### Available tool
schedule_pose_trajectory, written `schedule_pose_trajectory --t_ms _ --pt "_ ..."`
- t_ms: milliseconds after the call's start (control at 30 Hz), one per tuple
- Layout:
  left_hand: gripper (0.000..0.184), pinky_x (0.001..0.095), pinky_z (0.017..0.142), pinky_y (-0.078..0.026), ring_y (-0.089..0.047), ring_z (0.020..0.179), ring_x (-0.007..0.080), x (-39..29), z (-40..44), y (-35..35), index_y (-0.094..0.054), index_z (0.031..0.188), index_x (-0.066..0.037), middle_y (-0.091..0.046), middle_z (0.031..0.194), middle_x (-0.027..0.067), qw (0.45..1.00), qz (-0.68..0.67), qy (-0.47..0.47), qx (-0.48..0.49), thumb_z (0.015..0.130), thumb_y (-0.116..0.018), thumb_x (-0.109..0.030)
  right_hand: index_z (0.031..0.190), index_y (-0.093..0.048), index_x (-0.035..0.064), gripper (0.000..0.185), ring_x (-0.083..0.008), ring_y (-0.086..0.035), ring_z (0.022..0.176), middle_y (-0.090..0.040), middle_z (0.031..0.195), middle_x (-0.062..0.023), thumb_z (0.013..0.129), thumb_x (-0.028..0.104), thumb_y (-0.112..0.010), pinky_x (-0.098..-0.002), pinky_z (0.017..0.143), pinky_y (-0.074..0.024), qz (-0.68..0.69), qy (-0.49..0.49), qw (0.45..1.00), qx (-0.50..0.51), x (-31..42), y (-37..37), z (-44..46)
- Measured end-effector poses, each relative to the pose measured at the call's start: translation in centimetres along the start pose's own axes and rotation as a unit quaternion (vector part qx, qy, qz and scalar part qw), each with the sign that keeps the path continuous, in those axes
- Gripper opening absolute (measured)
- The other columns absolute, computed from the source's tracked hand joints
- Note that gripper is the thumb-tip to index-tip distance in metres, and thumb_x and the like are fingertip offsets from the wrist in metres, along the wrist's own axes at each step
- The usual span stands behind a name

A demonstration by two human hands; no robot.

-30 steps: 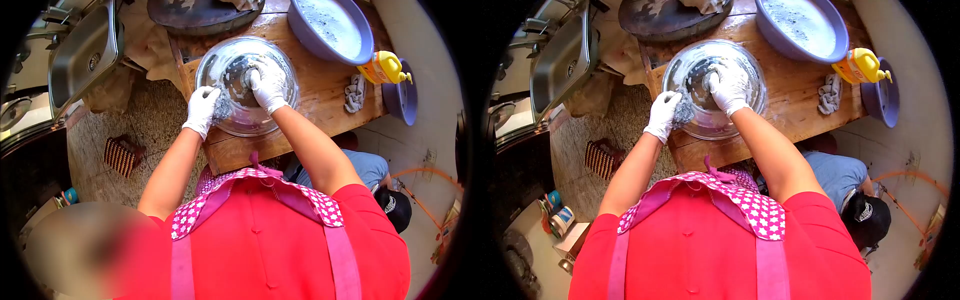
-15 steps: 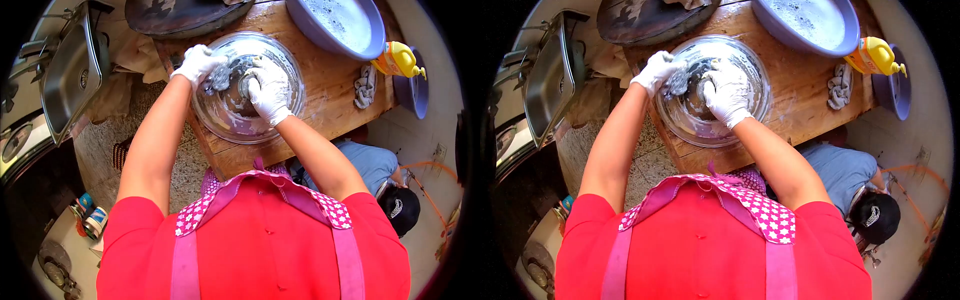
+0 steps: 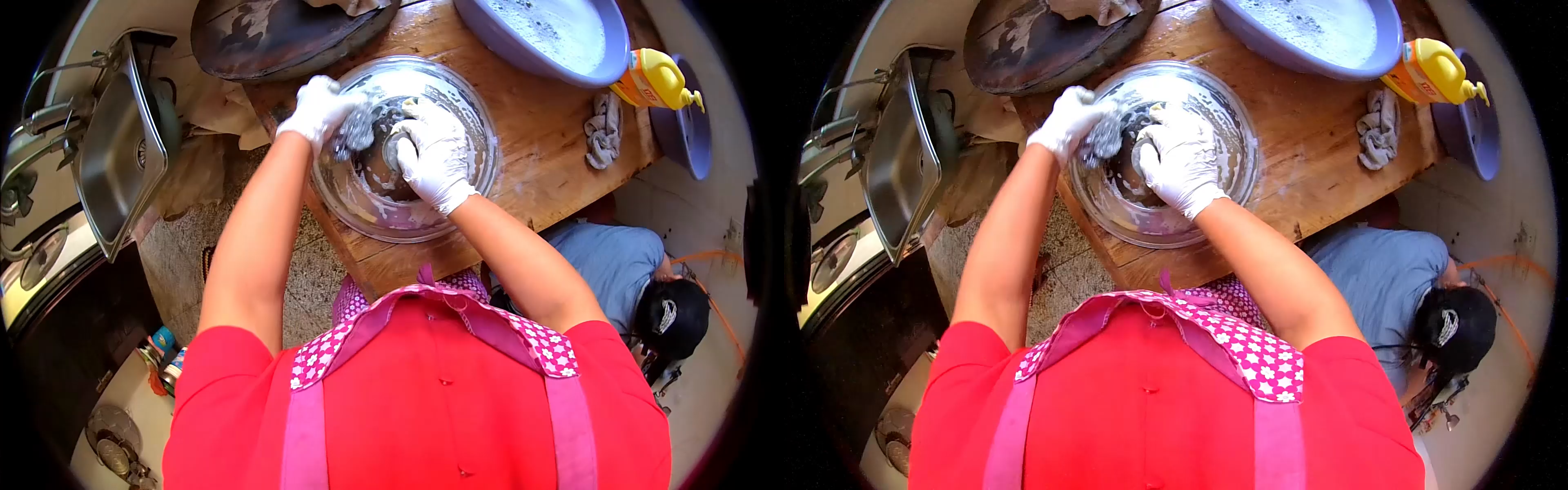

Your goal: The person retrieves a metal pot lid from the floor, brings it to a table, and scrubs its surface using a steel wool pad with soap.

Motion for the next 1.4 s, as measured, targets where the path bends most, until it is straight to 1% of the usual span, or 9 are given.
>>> schedule_pose_trajectory --t_ms 433,567,733,833,1000,1033,1167,1333,1400 --pt "0.066 0.0347 0.082 -0.053 -0.064 0.092 0.0205 1.8 -5.6 1.1 -0.057 0.111 0.008 -0.065 0.107 0.0189 0.984 -0.166 0.018 0.058 0.064 -0.088 -0.026 0.092 -0.070 0.0127 0.021 -0.0311 -0.050 0.120 -0.062 0.119 -0.0131 0.079 0.026 -0.060 -0.0470 0.103 -0.0315 0.018 -0.009 1.000 0.017 -0.2 -0.3 0.1" --pt "0.083 0.0361 0.093 -0.046 -0.057 0.107 0.0253 -5.1 0.2 -0.6 -0.046 0.130 0.006 -0.058 0.120 0.0189 0.990 0.109 -0.001 0.083 0.068 -0.085 -0.034 0.093 -0.069 0.0128 0.021 -0.0313 -0.049 0.121 -0.061 0.119 -0.0129 0.079 0.027 -0.061 -0.0470 0.103 -0.0316 0.001 -0.017 1.000 0.014 -0.3 -0.3 -0.1" --pt "0.033 0.0307 0.062 -0.051 -0.059 0.066 0.0107 -2.7 -1.3 -1.0 -0.067 0.093 0.001 -0.064 0.076 0.0038 0.988 -0.023 0.015 0.149 0.077 -0.079 -0.025 0.092 -0.069 0.0134 0.021 -0.0311 -0.049 0.122 -0.061 0.120 -0.0122 0.080 0.028 -0.060 -0.0474 0.102 -0.0317 0.004 -0.016 1.000 0.005 -0.5 -0.3 -0.3" --pt "0.016 0.0278 0.064 -0.052 -0.063 0.067 0.0108 1.8 -7.3 1.7 -0.070 0.087 0.001 -0.069 0.079 0.0058 0.989 -0.111 0.059 0.081 0.084 -0.074 -0.014 0.092 -0.069 0.0130 0.021 -0.0305 -0.049 0.122 -0.061 0.120 -0.0121 0.080 0.028 -0.060 -0.0472 0.102 -0.0318 0.007 -0.016 1.000 -0.006 -0.1 0.3 -0.3" --pt "0.022 0.0277 0.064 -0.050 -0.062 0.070 0.0101 -0.3 -6.4 1.4 -0.065 0.084 0.001 -0.068 0.080 0.0059 0.986 -0.150 0.040 0.065 0.078 -0.080 -0.015 0.091 -0.069 0.0123 0.022 -0.0307 -0.049 0.121 -0.061 0.121 -0.0121 0.080 0.028 -0.060 -0.0477 0.102 -0.0320 0.002 -0.020 1.000 0.005 -0.2 0.2 -0.1" --pt "0.037 0.0282 0.060 -0.050 -0.061 0.069 0.0112 -0.8 -3.3 -0.2 -0.060 0.097 0.003 -0.066 0.082 0.0065 0.979 -0.104 0.011 0.174 0.076 -0.081 -0.019 0.091 -0.069 0.0121 0.022 -0.0309 -0.049 0.121 -0.061 0.121 -0.0121 0.080 0.028 -0.059 -0.0481 0.102 -0.0320 0.008 -0.019 1.000 0.001 -0.2 0.2 0.0" --pt "0.060 0.0298 0.064 -0.051 -0.060 0.074 0.0148 -6.4 1.5 -1.2 -0.054 0.112 0.004 -0.063 0.091 0.0101 0.976 0.186 -0.077 0.080 0.074 -0.083 -0.032 0.091 -0.069 0.0116 0.023 -0.0315 -0.049 0.121 -0.061 0.121 -0.0117 0.080 0.029 -0.059 -0.0492 0.102 -0.0322 0.005 -0.029 1.000 0.009 -0.1 0.3 -0.2" --pt "0.048 0.0294 0.065 -0.050 -0.059 0.082 0.0125 0.3 -5.1 0.1 -0.052 0.108 0.004 -0.063 0.099 0.0104 0.966 -0.080 0.091 0.227 0.078 -0.080 -0.020 0.092 -0.069 0.0120 0.023 -0.0310 -0.049 0.122 -0.061 0.122 -0.0117 0.080 0.029 -0.059 -0.0486 0.103 -0.0317 0.005 -0.022 1.000 0.005 -0.1 0.2 -0.3" --pt "0.034 0.0295 0.064 -0.050 -0.061 0.077 0.0126 1.3 -7.5 1.8 -0.060 0.096 0.004 -0.065 0.090 0.0086 0.990 -0.087 0.063 0.088 0.077 -0.080 -0.015 0.093 -0.069 0.0127 0.023 -0.0302 -0.048 0.123 -0.061 0.122 -0.0120 0.080 0.029 -0.059 -0.0475 0.103 -0.0314 0.020 -0.021 1.000 0.004 -0.2 0.2 -0.2"
Point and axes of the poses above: each hand's wrist, its own z-axis towards the middle knuckle, its own y-axis out of the back of the hand, x = y × z, the point moved 9 cm from there along z, towards the middle knuckle
